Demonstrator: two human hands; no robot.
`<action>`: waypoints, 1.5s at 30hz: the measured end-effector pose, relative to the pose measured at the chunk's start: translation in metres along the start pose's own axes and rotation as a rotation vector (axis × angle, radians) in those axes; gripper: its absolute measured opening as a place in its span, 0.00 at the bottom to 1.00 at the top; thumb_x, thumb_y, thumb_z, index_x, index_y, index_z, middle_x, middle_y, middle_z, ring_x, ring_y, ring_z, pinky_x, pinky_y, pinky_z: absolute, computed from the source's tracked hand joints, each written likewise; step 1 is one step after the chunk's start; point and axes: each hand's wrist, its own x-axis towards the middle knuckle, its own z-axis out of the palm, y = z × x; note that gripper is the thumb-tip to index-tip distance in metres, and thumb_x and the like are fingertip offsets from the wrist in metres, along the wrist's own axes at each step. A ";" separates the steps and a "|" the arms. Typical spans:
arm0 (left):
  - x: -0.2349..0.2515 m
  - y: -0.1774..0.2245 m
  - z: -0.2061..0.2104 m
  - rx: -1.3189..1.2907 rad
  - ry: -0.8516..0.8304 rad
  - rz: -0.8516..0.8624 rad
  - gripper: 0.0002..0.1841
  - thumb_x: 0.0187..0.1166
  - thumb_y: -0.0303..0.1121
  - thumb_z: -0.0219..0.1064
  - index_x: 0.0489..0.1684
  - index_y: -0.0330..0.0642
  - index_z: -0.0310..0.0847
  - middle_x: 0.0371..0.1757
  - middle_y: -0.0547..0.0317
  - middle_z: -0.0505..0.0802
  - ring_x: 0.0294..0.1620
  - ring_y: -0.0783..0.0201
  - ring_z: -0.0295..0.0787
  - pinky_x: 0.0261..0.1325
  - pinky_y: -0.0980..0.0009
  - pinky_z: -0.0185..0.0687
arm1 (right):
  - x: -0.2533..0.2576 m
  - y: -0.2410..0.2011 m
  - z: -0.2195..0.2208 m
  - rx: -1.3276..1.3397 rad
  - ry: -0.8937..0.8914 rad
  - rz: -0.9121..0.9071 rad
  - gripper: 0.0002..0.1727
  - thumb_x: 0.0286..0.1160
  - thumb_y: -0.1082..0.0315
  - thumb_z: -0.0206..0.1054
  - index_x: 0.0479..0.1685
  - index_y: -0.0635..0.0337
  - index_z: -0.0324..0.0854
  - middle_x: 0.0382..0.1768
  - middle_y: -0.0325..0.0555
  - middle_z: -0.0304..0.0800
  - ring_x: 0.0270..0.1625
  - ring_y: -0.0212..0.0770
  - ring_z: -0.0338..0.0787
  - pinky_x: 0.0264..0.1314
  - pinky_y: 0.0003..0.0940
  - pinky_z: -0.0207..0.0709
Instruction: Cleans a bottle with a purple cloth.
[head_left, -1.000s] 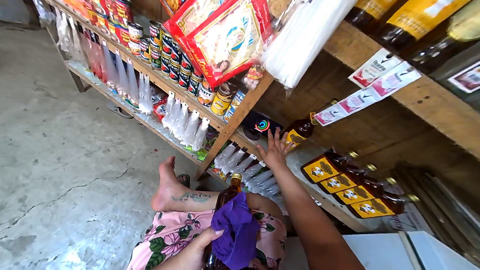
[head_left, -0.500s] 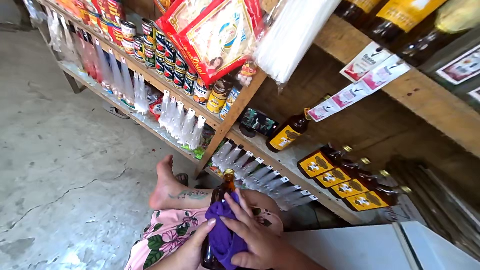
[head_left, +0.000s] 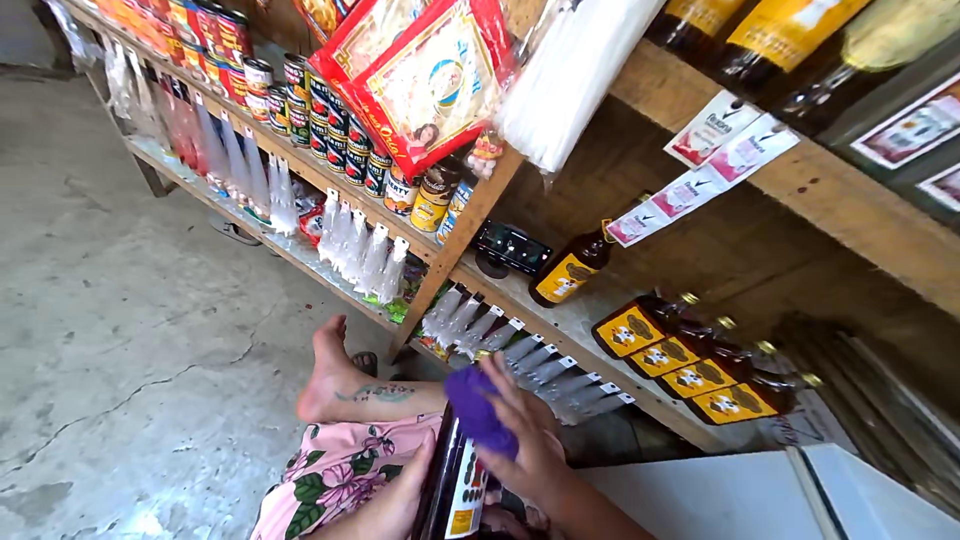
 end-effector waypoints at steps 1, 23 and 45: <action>0.001 0.000 0.000 -0.007 -0.017 0.000 0.43 0.69 0.79 0.52 0.71 0.54 0.78 0.59 0.60 0.94 0.61 0.63 0.91 0.66 0.61 0.87 | 0.005 0.002 -0.001 0.056 0.054 0.064 0.36 0.86 0.36 0.53 0.78 0.55 0.75 0.90 0.59 0.59 0.94 0.54 0.53 0.96 0.51 0.49; 0.001 0.002 -0.002 -0.011 0.003 -0.079 0.40 0.77 0.75 0.47 0.71 0.52 0.75 0.59 0.58 0.93 0.61 0.62 0.91 0.65 0.62 0.87 | 0.034 0.031 -0.016 -0.166 0.003 -0.157 0.28 0.82 0.38 0.58 0.48 0.57 0.85 0.56 0.49 0.93 0.74 0.45 0.84 0.86 0.50 0.67; -0.005 0.012 0.013 0.198 -0.030 -0.037 0.43 0.66 0.80 0.53 0.67 0.55 0.79 0.55 0.70 0.95 0.57 0.72 0.92 0.62 0.70 0.88 | 0.032 0.000 -0.020 0.743 0.339 0.517 0.24 0.64 0.43 0.78 0.50 0.51 0.86 0.38 0.32 0.97 0.41 0.28 0.95 0.50 0.30 0.91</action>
